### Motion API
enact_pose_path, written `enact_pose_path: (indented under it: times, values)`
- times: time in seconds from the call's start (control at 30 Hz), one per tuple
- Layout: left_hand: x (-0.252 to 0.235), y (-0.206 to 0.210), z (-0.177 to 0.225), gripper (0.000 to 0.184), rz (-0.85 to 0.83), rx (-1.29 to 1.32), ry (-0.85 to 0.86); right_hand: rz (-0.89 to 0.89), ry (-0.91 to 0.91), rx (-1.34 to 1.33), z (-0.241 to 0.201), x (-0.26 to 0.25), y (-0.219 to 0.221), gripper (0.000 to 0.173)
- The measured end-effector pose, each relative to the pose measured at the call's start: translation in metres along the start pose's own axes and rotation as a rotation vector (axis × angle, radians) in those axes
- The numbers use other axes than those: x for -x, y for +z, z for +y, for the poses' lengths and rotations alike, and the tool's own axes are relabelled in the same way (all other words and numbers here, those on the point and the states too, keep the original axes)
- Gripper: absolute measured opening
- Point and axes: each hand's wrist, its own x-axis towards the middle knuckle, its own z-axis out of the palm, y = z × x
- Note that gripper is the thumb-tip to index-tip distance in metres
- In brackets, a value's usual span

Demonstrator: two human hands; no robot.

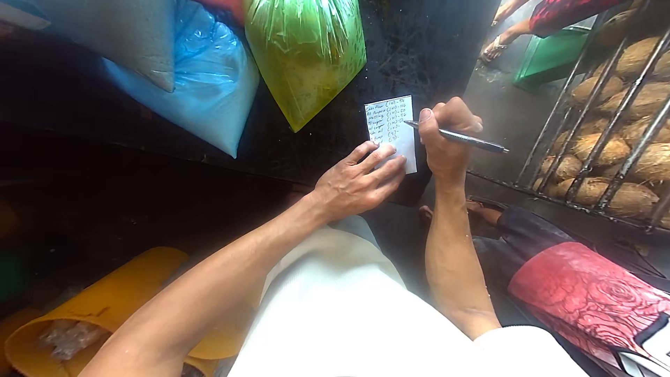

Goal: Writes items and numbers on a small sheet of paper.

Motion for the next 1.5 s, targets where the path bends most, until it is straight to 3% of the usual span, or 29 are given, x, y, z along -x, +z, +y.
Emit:
enact_pose_path:
  times: [0.2, 0.6, 1.5]
  values:
    - [-0.006, -0.002, -0.001, 0.029, -0.058, 0.019, -0.006, 0.077, -0.013, 0.012, -0.001, 0.002, 0.002, 0.023]
    - [-0.011, 0.001, 0.0, 0.028, -0.097, 0.016, -0.088, 0.018, 0.018, 0.087, -0.003, 0.002, 0.001, 0.027]
    - [-0.012, -0.002, 0.0, 0.027, -0.144, 0.026, -0.076, -0.016, 0.064, 0.098, -0.004, 0.0, -0.003, 0.03]
